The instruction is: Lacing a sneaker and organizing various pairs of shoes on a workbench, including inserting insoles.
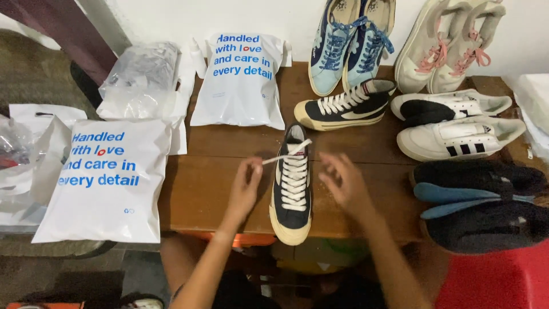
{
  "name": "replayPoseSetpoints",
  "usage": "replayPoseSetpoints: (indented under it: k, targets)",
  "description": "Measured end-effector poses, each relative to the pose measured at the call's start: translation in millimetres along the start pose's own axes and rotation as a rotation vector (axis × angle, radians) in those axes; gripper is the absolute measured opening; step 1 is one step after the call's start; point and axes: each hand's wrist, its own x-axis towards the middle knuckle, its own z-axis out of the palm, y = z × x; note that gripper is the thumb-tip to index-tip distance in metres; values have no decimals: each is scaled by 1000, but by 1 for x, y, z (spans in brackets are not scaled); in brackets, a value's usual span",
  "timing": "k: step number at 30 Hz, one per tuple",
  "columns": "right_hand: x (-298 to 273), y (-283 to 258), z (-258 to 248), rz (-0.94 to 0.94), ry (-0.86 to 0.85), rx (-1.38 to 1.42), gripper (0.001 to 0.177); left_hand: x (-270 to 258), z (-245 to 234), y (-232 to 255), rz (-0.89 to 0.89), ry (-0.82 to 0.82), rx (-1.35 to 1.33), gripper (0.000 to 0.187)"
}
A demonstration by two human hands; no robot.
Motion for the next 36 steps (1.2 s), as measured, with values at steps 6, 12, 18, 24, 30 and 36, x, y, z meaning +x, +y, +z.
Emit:
replayPoseSetpoints:
  k: [6,12,18,24,30,36]
  targets:
    - [-50,-25,35,246,70,-42,37,-25,13,-14,187,52,319,34]
    - [-60,1,59,-1,183,-199,37,-25,15,-12,293,14,348,37]
    - [-58,1,66,88,164,-338,36,-23,16,-18,215,27,370,37]
    - [-56,6,66,139,90,-361,34,-18,19,-23,224,36,391,34]
    - [-48,-7,59,41,176,-368,29,-11,22,-12,348,4,470,30]
    - [-42,-11,39,259,169,-36,33,-11,12,17,217,74,244,28]
